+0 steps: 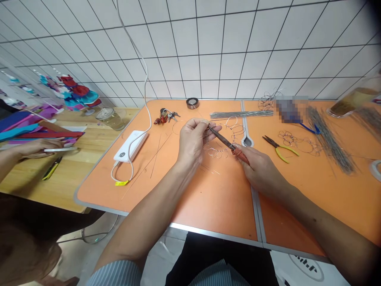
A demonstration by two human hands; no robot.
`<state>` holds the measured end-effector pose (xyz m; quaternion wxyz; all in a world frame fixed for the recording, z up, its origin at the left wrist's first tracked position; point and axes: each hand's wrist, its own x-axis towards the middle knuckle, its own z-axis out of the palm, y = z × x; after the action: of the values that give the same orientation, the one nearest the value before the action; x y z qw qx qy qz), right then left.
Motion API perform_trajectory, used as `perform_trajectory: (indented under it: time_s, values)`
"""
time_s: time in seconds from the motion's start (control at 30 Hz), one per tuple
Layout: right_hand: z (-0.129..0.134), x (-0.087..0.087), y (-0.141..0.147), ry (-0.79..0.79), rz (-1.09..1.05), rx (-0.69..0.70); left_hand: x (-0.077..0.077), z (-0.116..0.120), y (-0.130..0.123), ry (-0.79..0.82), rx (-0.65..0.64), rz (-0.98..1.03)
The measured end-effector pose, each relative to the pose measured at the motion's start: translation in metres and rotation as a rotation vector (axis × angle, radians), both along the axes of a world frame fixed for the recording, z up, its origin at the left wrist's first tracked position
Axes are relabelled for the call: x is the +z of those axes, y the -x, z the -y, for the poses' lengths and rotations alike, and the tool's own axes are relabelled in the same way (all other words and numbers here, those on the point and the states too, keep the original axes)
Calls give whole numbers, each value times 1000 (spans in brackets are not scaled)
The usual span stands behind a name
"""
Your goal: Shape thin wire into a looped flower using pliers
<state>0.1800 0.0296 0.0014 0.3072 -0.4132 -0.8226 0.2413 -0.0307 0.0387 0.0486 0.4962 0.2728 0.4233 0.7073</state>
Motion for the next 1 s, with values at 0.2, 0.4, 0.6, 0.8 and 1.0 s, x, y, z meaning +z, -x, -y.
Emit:
perform_trajectory:
  time_s: [0.2,0.4,0.6,0.8,1.0]
  values:
    - [1,0,1,-16,31,-27,1,0,0,5,-1,-3]
    - [4,4,2,13,59,-53,3,1,0,16,-5,2]
    - [3,2,2,-1,74,-52,3,1,0,22,-2,-4]
    - [3,-3,0,-30,62,-47,2,1,0,15,-2,-7]
    - [4,2,2,38,36,-35,3,1,0,20,1,0]
